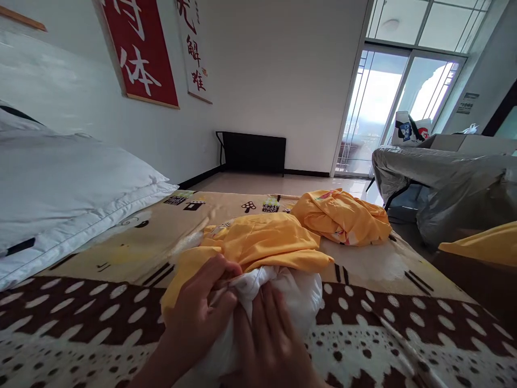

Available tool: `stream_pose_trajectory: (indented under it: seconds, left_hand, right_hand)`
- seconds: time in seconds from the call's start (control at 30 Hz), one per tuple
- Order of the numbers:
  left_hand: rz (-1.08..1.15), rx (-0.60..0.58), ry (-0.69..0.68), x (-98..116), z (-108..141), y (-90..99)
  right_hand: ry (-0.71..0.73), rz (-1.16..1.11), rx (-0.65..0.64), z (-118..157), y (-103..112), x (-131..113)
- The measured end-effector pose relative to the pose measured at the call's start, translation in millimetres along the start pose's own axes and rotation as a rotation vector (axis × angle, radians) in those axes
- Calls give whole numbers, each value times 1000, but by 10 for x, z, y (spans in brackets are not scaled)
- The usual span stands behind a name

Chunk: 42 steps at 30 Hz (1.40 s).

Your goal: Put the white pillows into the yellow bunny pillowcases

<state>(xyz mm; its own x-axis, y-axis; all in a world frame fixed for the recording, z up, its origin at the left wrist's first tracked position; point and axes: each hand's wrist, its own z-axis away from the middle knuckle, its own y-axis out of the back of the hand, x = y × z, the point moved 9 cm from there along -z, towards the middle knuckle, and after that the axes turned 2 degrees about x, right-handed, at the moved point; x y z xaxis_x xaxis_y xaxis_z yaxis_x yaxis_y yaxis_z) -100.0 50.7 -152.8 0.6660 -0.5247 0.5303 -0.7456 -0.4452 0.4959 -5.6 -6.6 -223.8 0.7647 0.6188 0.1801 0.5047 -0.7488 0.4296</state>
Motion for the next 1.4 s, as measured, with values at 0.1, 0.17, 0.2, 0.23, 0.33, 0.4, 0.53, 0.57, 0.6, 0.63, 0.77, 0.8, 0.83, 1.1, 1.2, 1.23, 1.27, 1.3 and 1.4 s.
stream_pose_trajectory:
  seconds: [0.1, 0.17, 0.2, 0.23, 0.33, 0.4, 0.53, 0.57, 0.6, 0.63, 0.77, 0.8, 0.83, 1.1, 1.2, 1.23, 1.27, 1.3, 1.4]
  left_hand:
    - [-10, 11, 9, 30, 13, 4]
    - [-27, 16, 13, 40, 34, -14]
    - [-37, 15, 4, 49, 48, -30]
    - [-47, 14, -13, 63, 64, -46]
    - [-88, 19, -108, 135, 112, -78]
    - [-122, 28, -178, 184, 135, -81]
    - [-188, 29, -233, 197, 150, -83]
    - [-202, 21, -232, 187, 151, -93]
    - [-215, 15, -234, 181, 155, -102]
    - [-228, 15, -241, 181, 160, -109]
    - [-292, 44, -278, 221, 182, -100]
    - [-316, 41, -286, 232, 183, -100]
    - [-345, 30, -295, 243, 182, -103]
    - [-506, -2, -385, 271, 163, -78]
    - [-499, 13, -410, 267, 167, -83]
    - [-496, 22, -419, 271, 169, -83]
    - [-492, 32, -426, 277, 172, -82]
    - [-488, 41, -433, 285, 175, -80]
    - [-479, 52, -436, 306, 179, -79]
  right_hand:
    - [56, -49, 43, -56, 107, 66]
    - [84, -62, 25, -79, 117, 80]
    - [97, -63, 18, -82, 112, 75]
    - [115, -66, 16, -78, 105, 63]
    - [170, -98, 6, -48, 45, 8]
    - [187, -121, 2, -33, 2, -12]
    - [178, -111, 41, -53, 3, -11]
    - [175, -102, 46, -61, 10, -8]
    - [175, -94, 46, -68, 14, -6]
    - [176, -87, 43, -74, 18, -3]
    - [188, -61, 18, -85, 22, 12]
    - [194, -57, 17, -86, 24, 12]
    - [200, -58, 18, -88, 26, 9]
    - [173, -98, 59, -41, -24, -7]
    - [182, -69, 30, -40, -37, -20]
    - [178, -64, 23, -48, -32, -17]
    - [173, -60, 17, -56, -26, -14]
    - [168, -59, 15, -64, -19, -12]
    - [157, -65, 1, -63, -38, -13]
